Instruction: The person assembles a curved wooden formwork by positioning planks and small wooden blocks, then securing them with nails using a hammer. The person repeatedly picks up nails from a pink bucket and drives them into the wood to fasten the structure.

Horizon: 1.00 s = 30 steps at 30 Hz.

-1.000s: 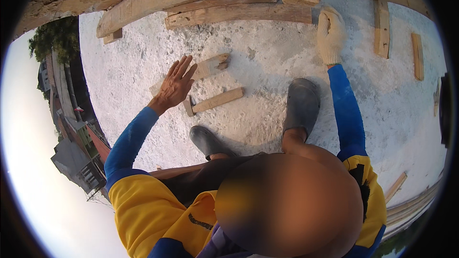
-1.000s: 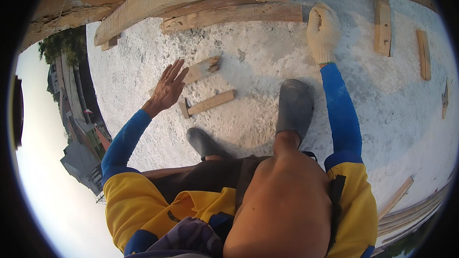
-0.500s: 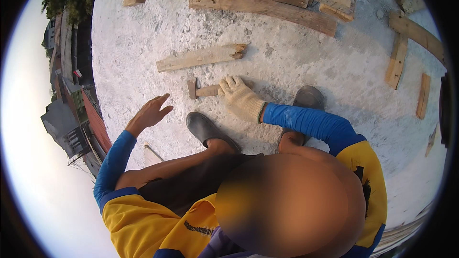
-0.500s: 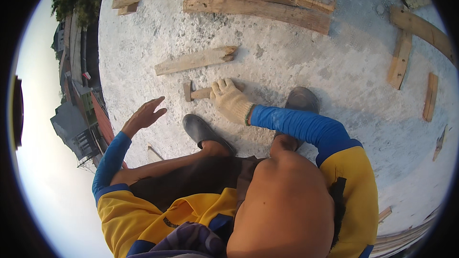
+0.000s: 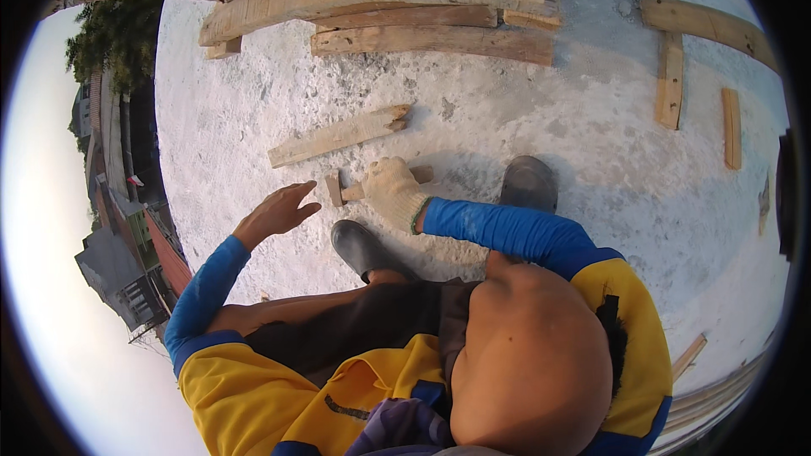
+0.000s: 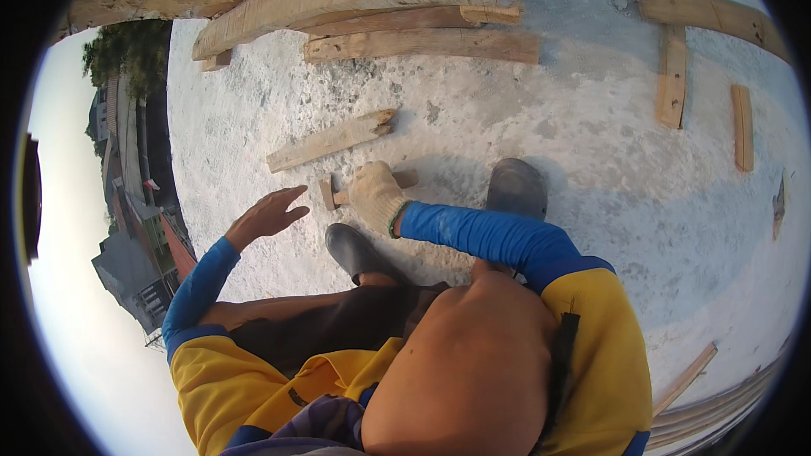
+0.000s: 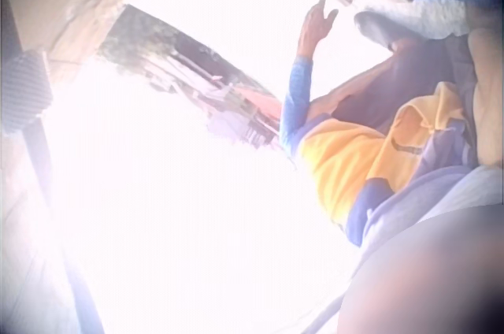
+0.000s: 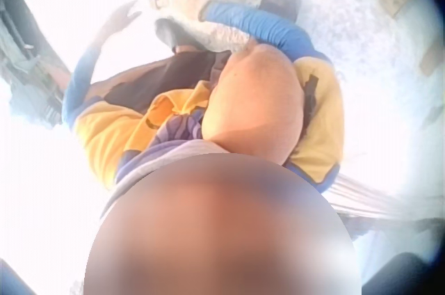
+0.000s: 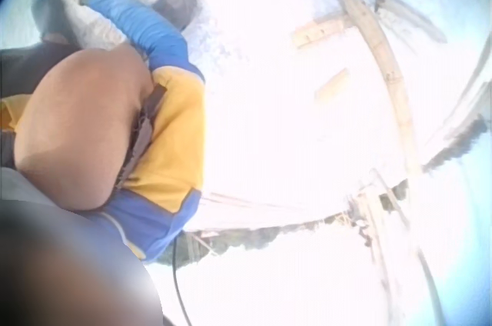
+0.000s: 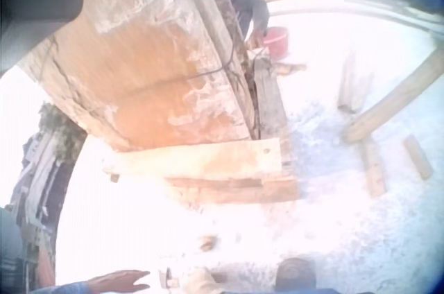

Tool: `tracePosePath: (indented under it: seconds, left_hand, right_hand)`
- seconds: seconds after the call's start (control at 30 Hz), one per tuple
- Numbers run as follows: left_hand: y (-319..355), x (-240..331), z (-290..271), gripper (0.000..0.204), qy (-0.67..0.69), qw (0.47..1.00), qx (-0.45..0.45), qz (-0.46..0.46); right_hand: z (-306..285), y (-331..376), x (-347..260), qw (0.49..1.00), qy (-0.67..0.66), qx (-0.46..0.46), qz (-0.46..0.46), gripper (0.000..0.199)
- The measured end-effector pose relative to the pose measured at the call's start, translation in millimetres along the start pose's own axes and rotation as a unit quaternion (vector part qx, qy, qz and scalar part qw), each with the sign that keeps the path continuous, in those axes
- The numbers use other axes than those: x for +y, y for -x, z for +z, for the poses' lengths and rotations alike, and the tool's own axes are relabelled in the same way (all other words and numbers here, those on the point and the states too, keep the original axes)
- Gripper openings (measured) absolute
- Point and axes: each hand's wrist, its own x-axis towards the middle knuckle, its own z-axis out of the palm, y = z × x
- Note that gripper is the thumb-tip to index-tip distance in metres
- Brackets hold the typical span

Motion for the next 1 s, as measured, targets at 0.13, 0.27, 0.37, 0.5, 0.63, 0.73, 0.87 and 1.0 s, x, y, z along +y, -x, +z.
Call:
tracePosePath:
  seconds: [0.13, 0.27, 0.37, 0.5, 0.63, 0.73, 0.87, 1.0]
  left_hand:
    - [-24.3, -0.1, -8.0, 0.063, -0.008, 1.0, -0.006, 0.016]
    - [-38.7, -2.8, -6.9, 0.063, -0.006, 0.999, -0.03, 0.038]
    - [-43.7, -7.3, -8.0, 0.063, -0.006, 0.998, -0.02, 0.051]
    - [-47.4, -10.6, -18.5, 0.064, 0.004, 0.998, 0.004, 0.07]
    - [-50.8, -5.5, -40.3, 0.064, 0.02, 0.997, 0.005, 0.069]
    - [-51.3, 4.9, -57.5, 0.059, 0.069, 0.99, 0.057, 0.113]
    - [-52.7, 27.1, -73.5, 0.05, 0.106, 0.972, 0.123, 0.171]
    - [-60.8, 56.0, -78.8, 0.044, 0.065, 0.955, 0.152, 0.247]
  right_hand:
    - [-1.0, 2.6, 8.3, 1.0, -0.015, -0.01, 0.022, 0.022]
    - [4.3, 1.2, 6.7, 0.999, -0.003, 0.02, 0.04, 0.025]
    - [2.5, -2.0, 0.7, 1.0, 0.004, 0.004, 0.019, 0.03]
    - [-15.1, -5.0, -6.3, 0.997, -0.045, -0.042, 0.039, 0.04]
    - [-51.6, 25.4, 11.1, 0.985, -0.149, -0.079, 0.041, 0.037]
    - [-85.5, 76.3, 31.6, 0.975, -0.18, -0.082, 0.1, 0.036]
    - [-125.7, 157.5, 68.0, 0.95, -0.165, 0.068, 0.256, 0.045]
    - [-136.2, 224.5, 106.4, 0.865, -0.123, 0.224, 0.432, 0.052]
